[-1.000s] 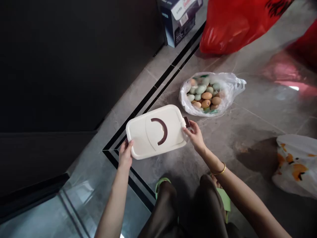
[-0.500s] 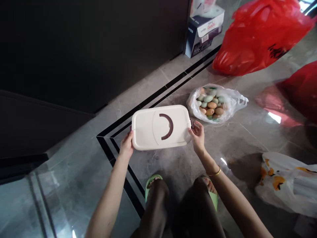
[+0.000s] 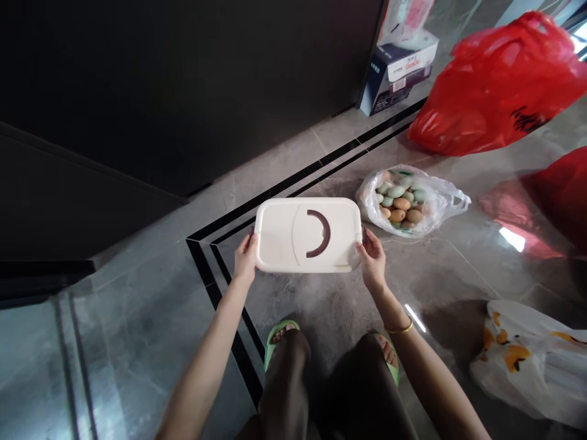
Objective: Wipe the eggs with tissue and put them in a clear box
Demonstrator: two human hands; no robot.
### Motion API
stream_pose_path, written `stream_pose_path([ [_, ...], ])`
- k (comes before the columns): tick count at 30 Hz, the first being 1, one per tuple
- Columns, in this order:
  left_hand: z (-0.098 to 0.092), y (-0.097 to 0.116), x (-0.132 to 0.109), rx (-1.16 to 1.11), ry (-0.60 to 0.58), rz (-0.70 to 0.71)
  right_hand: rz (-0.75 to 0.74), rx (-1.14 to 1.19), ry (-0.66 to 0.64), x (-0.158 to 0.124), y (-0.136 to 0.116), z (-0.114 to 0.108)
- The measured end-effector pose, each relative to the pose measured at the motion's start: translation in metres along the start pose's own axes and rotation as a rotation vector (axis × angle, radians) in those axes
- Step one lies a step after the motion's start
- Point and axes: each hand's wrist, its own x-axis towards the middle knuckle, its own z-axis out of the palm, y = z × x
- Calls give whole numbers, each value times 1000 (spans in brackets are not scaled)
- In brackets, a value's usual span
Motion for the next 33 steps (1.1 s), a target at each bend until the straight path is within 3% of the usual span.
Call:
stream_pose_path([
  [3, -4, 1, -3, 213, -5, 118, 21, -111, 16, -3, -3, 1],
  [7, -11, 3, -6, 385, -100, 239, 4, -189, 52, -6, -3, 0],
  [17, -13, 3, -7, 407, -115, 226, -31, -205, 9, -4, -1, -1],
  [27, -8, -2, -7, 371, -31, 216, 67, -317, -36, -5, -10, -11],
  [33, -8, 5, -10, 308, -38, 252, 105, -191, -38, -5, -11, -9],
])
